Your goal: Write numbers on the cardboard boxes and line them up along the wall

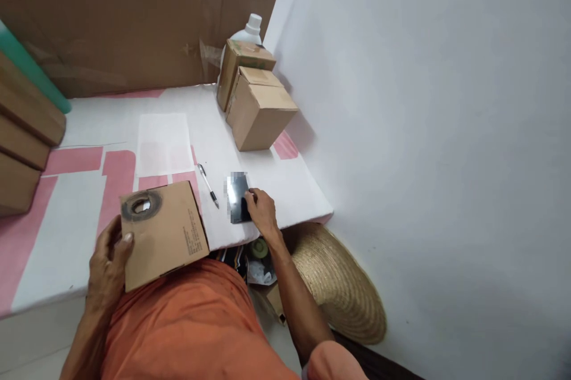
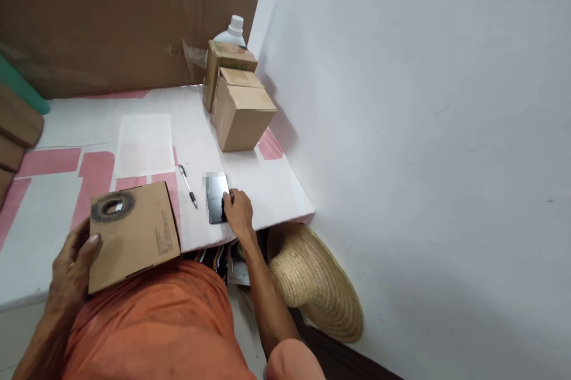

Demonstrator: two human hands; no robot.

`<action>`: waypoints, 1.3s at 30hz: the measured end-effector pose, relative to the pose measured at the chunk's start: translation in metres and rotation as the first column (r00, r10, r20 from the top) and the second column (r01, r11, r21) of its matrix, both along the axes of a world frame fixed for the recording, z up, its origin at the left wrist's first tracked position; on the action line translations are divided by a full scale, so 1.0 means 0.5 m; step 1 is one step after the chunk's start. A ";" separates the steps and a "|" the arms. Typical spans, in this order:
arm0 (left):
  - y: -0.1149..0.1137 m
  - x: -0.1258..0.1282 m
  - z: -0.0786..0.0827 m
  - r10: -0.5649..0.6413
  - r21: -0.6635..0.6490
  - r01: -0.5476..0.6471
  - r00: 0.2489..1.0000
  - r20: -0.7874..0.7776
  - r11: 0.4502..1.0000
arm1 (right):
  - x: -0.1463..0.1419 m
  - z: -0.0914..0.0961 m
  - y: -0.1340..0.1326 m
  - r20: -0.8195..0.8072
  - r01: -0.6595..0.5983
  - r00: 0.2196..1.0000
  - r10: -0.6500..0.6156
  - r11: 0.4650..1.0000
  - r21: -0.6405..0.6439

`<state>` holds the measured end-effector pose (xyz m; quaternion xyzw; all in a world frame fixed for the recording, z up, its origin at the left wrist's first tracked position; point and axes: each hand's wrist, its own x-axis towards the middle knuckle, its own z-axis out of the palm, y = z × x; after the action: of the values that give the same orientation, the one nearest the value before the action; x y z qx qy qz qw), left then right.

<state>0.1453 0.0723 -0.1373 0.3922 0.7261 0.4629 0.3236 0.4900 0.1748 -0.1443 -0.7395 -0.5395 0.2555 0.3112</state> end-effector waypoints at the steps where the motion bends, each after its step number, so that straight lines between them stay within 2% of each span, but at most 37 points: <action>1: 0.000 -0.003 -0.003 -0.011 -0.010 0.011 1.000 -0.007 1.000 | -0.003 0.005 -0.007 0.019 -0.006 1.000 0.006 1.000 0.015; 3: -0.002 -0.010 -0.009 -0.022 -0.005 0.022 1.000 -0.007 1.000 | -0.017 0.016 -0.029 0.031 -0.035 0.999 0.034 0.998 0.051; 4: -0.005 -0.012 -0.013 -0.019 0.010 0.019 1.000 -0.013 1.000 | -0.027 0.020 -0.043 -0.003 -0.088 0.996 0.088 0.994 0.060; 6: -0.015 -0.016 -0.019 -0.010 0.031 0.010 1.000 -0.015 0.999 | -0.054 0.020 -0.081 -0.160 -0.298 0.940 0.302 0.953 0.048; 8: -0.033 -0.016 -0.022 -0.009 0.023 0.009 1.000 -0.006 1.000 | -0.083 0.010 -0.126 -0.333 -0.557 0.776 0.535 0.830 0.036; 9: -0.045 -0.013 -0.021 -0.018 0.014 0.018 1.000 -0.002 1.000 | -0.098 0.002 -0.148 -0.381 -0.649 0.695 0.610 0.760 0.033; 10: -0.058 -0.010 -0.018 -0.043 0.009 0.043 0.999 0.003 0.999 | -0.112 -0.006 -0.168 -0.398 -0.699 0.647 0.650 0.715 0.031; 11: -0.072 -0.007 -0.012 -0.085 0.004 0.085 0.996 0.009 0.996 | -0.123 -0.013 -0.185 -0.396 -0.711 0.635 0.663 0.702 0.036; 12: -0.085 -0.004 -0.003 -0.136 0.002 0.136 0.991 0.015 0.991 | -0.132 -0.016 -0.198 -0.393 -0.698 0.644 0.657 0.714 0.050; 14: -0.105 -0.002 0.022 -0.229 0.002 0.229 0.973 0.035 0.973 | -0.137 -0.006 -0.207 -0.410 -0.629 0.683 0.605 0.772 0.090; 16: -0.109 -0.003 0.055 -0.299 -0.001 0.300 0.950 0.088 0.954 | -0.125 0.028 -0.199 -0.441 -0.556 0.715 0.542 0.824 0.112; 18: -0.093 0.003 0.090 -0.370 0.031 0.369 0.923 0.104 0.929 | -0.098 0.081 -0.181 -0.438 -0.502 0.743 0.506 0.854 0.135; 20: -0.056 0.029 0.124 -0.446 0.114 0.441 0.895 0.023 0.890 | -0.062 0.142 -0.160 -0.386 -0.424 0.794 0.469 0.883 0.201; 23: 0.026 0.109 0.168 -0.529 0.249 0.534 0.844 -0.090 0.808 | 0.001 0.221 -0.126 -0.257 -0.232 0.910 0.324 0.915 0.330; 26: 0.126 0.218 0.198 -0.699 0.267 0.682 0.714 -0.044 0.681 | 0.078 0.272 -0.078 -0.125 -0.060 0.986 0.113 0.928 0.367; 28: 0.197 0.293 0.200 -0.772 0.253 0.752 0.635 -0.025 0.609 | 0.133 0.289 -0.035 -0.069 0.009 0.997 0.016 0.940 0.342; 30: 0.267 0.361 0.187 -0.782 0.264 0.758 0.623 -0.023 0.596 | 0.185 0.290 0.019 -0.083 0.058 0.996 -0.034 0.950 0.306; 33: 0.359 0.438 0.145 -0.765 0.259 0.740 0.645 -0.011 0.620 | 0.244 0.265 0.110 -0.168 0.091 0.985 -0.047 0.959 0.267; 36: 0.424 0.473 0.094 -0.737 0.223 0.718 0.676 0.008 0.660 | 0.270 0.214 0.191 -0.268 0.101 0.963 -0.030 0.961 0.256; 39: 0.462 0.477 0.045 -0.696 0.179 0.682 0.717 0.027 0.709 | 0.259 0.142 0.229 -0.391 0.112 0.920 -0.001 0.959 0.260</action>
<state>0.3841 0.3031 -0.1149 0.6369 0.4728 0.3817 0.4745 0.6196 0.2894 -0.0734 -0.6389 -0.4760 0.3093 0.5192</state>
